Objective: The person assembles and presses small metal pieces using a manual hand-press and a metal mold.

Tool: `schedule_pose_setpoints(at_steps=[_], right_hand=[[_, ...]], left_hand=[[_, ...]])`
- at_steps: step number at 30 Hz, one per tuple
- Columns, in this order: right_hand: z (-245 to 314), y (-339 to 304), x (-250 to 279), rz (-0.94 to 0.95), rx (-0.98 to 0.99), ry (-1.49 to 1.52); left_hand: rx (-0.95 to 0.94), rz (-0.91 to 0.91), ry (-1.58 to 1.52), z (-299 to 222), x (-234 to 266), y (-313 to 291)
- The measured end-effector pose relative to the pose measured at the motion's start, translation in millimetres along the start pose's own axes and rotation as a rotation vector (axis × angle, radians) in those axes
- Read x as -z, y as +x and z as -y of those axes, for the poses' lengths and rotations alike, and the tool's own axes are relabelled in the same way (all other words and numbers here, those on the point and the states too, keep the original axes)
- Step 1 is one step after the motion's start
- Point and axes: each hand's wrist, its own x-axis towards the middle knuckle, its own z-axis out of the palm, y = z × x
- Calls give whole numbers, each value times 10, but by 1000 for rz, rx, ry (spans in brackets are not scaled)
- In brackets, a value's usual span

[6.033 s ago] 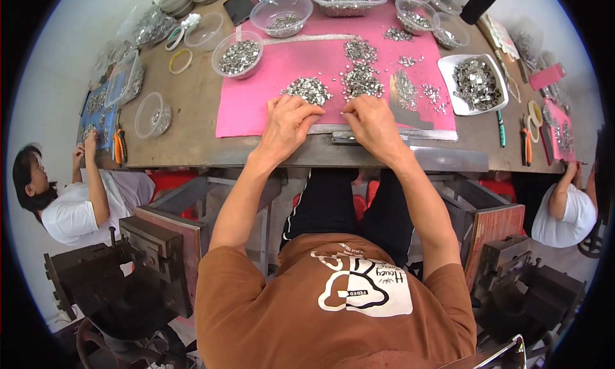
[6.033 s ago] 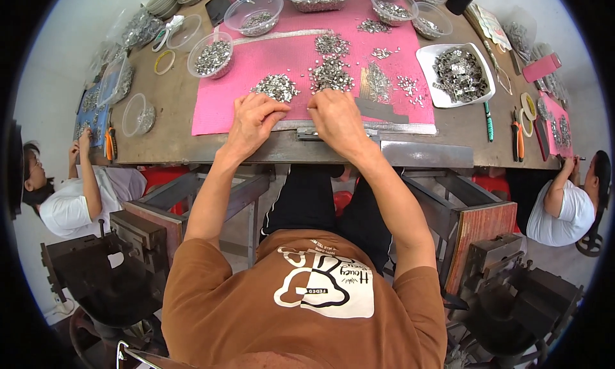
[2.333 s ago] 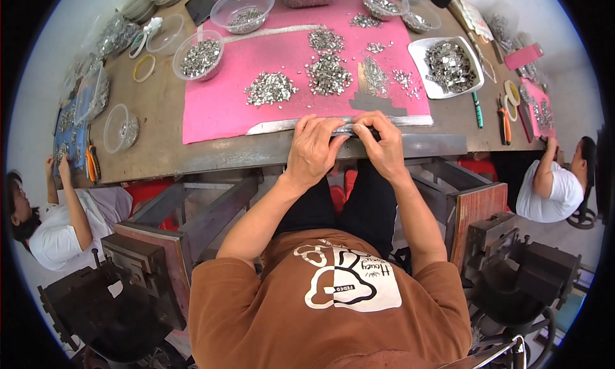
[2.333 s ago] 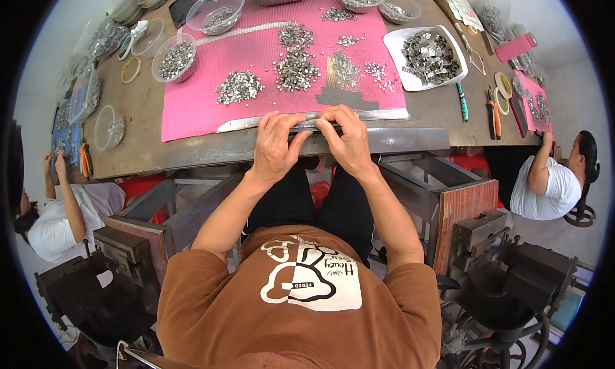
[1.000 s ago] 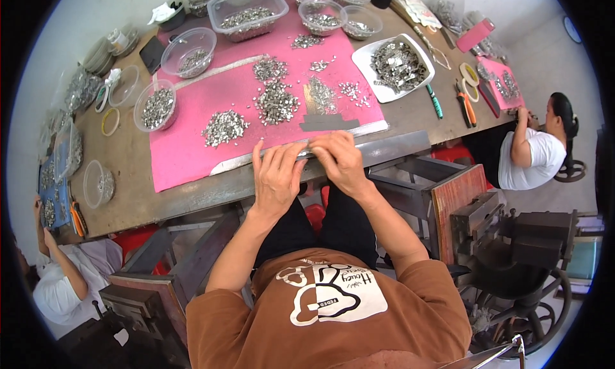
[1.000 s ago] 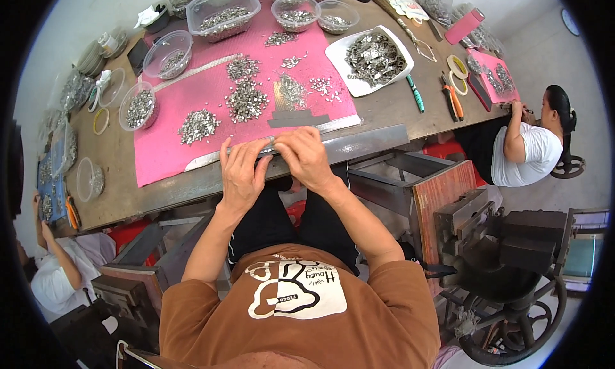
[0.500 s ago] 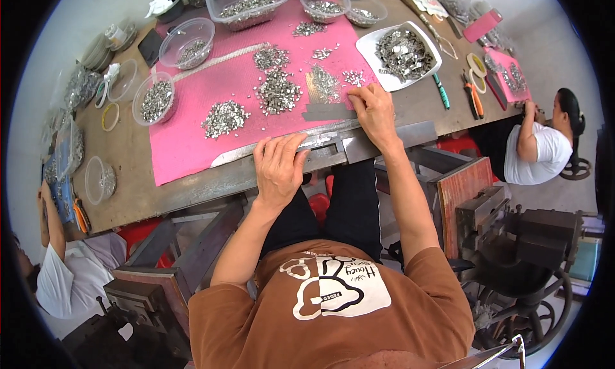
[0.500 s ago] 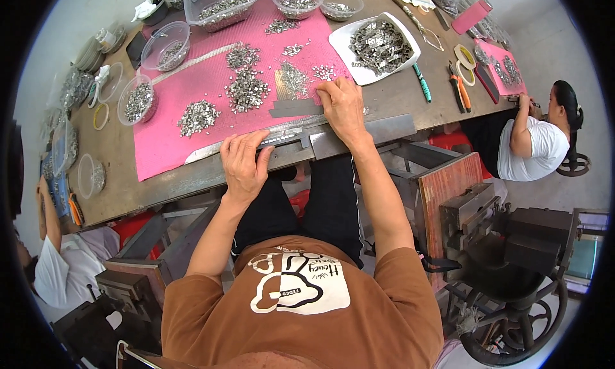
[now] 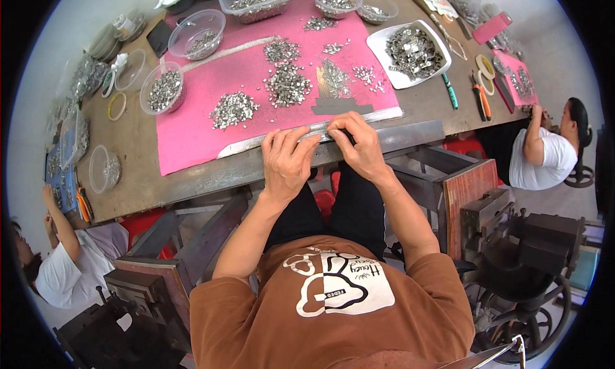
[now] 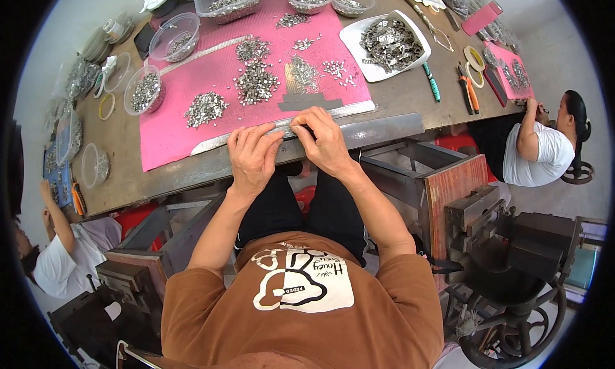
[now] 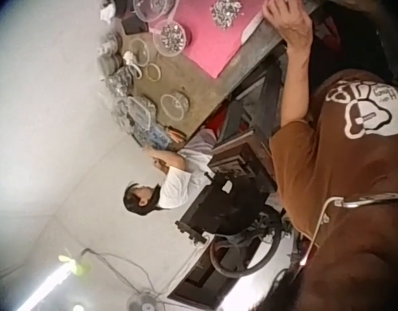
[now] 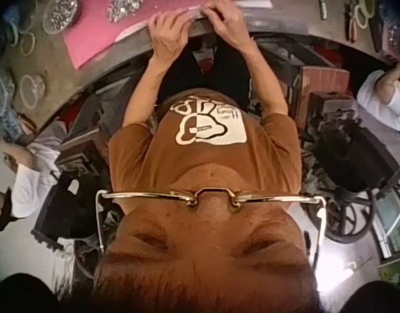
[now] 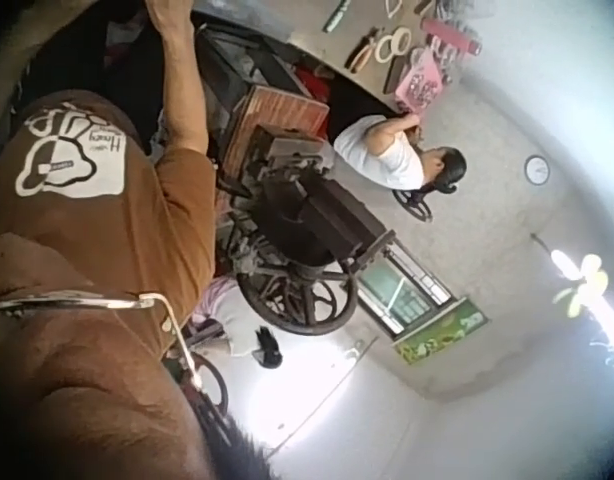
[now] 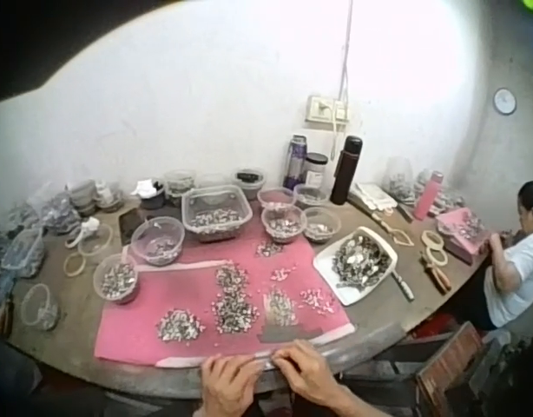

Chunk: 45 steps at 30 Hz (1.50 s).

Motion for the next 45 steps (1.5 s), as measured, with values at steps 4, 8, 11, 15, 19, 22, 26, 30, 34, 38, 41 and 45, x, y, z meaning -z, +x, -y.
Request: schedule_pose_setpoints(at_steps=[4,8,11,15,19,22,26,30,34,38,41,45], right_hand=[[-13,-2,11,14,64,-76],[-21,-20,11,20,97,-96],[2,-18,-5,22,130,-162],[26,-6,-25,2,180,-200],[54,-41,-30,-41,252,-320],[47,-55,28,-89,327,-393],[-78,-100,-36,-131,341,-326],[-68,-70,-143,-110,398,-311],[-118,-97,-84,-158,420,-364],[-85,-123,-119,-147,419,-364],[-84,-102,-130,-71,400,-307],[-71,-128,12,-123,74,30]], left_hand=[[38,1,-31,-39,10,19],[131,56,-126,-70,114,116],[108,113,-102,34,155,319],[-55,188,-71,306,-45,664],[-195,286,-71,411,-312,970],[-225,327,-70,399,-493,1084],[-209,361,-36,375,-534,1149],[-273,324,74,449,-400,1057],[-361,325,63,339,-481,1123],[-312,318,76,334,-439,1082],[-197,320,72,335,-277,973],[-46,280,-164,152,21,831]])
